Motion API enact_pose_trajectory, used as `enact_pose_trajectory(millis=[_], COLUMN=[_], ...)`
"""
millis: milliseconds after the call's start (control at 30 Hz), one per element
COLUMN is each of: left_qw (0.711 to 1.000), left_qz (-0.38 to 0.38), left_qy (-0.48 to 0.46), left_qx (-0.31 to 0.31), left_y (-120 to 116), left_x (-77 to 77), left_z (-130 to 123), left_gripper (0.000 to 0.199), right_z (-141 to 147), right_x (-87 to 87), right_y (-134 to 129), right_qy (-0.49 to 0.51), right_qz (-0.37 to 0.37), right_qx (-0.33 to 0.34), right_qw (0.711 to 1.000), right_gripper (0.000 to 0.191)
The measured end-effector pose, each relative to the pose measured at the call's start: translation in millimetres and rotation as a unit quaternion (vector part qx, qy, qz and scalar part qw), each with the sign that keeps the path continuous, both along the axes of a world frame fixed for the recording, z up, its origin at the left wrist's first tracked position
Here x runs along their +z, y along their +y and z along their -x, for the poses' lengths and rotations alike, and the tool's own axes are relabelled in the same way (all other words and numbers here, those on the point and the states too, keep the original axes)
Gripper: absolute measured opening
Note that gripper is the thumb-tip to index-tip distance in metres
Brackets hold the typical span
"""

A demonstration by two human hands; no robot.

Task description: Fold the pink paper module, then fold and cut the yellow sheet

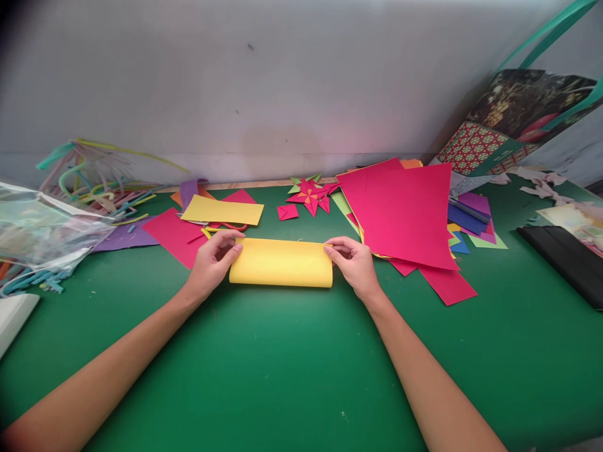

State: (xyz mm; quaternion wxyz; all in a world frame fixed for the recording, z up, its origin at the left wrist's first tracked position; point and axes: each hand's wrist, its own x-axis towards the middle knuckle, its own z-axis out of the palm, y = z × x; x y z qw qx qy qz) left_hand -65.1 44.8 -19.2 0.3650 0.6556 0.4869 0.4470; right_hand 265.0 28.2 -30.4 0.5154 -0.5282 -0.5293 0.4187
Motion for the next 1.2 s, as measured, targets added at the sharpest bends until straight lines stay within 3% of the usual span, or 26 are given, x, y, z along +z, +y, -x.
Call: enact_pose_trajectory(millis=[1200], left_qw=[1.0], left_qz=[0.009], left_qy=[0.004], left_qx=[0.006], left_y=[-1.1], left_x=[3.0], left_z=[-1.5], left_gripper=[0.026], right_z=[-2.6], right_x=[-3.2], right_y=[1.1], right_qy=[-0.026], right_qz=[-0.019], right_qx=[0.001], right_qw=[0.999], right_gripper=[0.026])
